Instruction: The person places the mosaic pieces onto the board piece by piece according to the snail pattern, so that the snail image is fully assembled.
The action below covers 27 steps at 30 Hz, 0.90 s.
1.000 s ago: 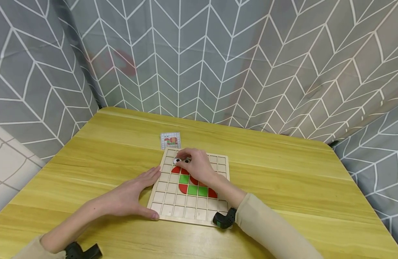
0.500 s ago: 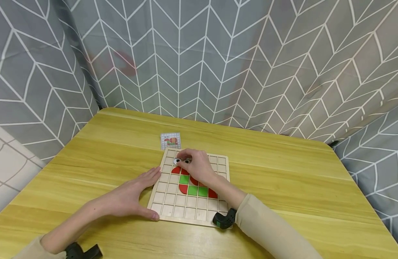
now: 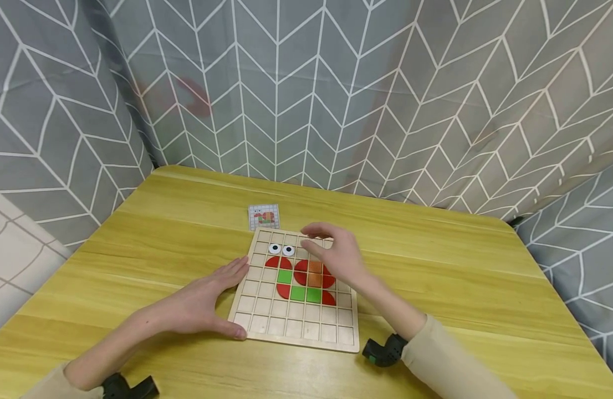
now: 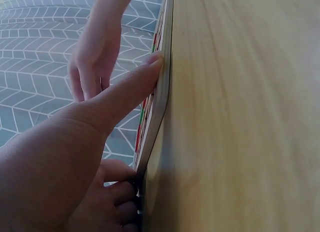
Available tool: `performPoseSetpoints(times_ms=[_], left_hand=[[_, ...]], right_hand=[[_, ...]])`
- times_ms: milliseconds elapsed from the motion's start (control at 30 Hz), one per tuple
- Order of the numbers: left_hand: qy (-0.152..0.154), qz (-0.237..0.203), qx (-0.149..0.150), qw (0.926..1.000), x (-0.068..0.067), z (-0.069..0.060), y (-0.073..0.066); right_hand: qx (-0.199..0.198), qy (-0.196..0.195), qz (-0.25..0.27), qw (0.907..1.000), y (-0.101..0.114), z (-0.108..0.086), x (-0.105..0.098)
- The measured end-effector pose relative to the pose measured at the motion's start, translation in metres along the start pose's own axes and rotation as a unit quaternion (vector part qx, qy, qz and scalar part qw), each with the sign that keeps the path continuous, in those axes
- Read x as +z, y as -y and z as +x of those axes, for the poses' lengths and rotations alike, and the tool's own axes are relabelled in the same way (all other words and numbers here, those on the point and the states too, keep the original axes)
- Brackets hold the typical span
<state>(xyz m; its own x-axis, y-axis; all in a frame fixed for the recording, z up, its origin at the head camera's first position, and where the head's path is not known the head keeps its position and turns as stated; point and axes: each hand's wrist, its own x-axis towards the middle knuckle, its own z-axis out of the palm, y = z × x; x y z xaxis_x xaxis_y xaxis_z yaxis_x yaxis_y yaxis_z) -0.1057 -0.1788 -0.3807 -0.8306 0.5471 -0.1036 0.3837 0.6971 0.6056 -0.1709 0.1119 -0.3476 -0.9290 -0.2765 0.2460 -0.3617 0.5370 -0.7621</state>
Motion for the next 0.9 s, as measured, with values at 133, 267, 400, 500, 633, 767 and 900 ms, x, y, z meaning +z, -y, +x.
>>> performPoseSetpoints(times_ms=[133,267,400,500,633,767,900], left_hand=[[0.0,0.0,-0.003,1.0,0.0,0.0,-0.001],[0.0,0.0,-0.002,1.0,-0.001,0.0,0.0],[0.001,0.001,-0.001,1.0,-0.001,0.0,0.0],[0.002,0.001,-0.002,1.0,-0.001,0.0,0.0],[0.003,0.001,-0.002,1.0,-0.001,0.0,0.0],[0.006,0.002,-0.002,1.0,-0.001,0.0,0.0],[0.007,0.002,0.0,1.0,-0.001,0.0,0.001]], right_hand=[[0.002,-0.028,-0.009,0.9996,-0.006,-0.017,-0.025],[0.026,-0.043,-0.011,0.9987,-0.017,-0.038,-0.049],[0.04,-0.058,-0.002,0.9975,-0.033,-0.059,-0.071],[0.05,-0.072,0.017,0.996,-0.046,-0.076,-0.086],[0.086,-0.085,0.038,0.9919,-0.061,-0.099,-0.104],[0.123,-0.108,0.066,0.9843,-0.078,-0.12,-0.119],[0.145,-0.146,0.148,0.9672,-0.096,-0.134,-0.128]])
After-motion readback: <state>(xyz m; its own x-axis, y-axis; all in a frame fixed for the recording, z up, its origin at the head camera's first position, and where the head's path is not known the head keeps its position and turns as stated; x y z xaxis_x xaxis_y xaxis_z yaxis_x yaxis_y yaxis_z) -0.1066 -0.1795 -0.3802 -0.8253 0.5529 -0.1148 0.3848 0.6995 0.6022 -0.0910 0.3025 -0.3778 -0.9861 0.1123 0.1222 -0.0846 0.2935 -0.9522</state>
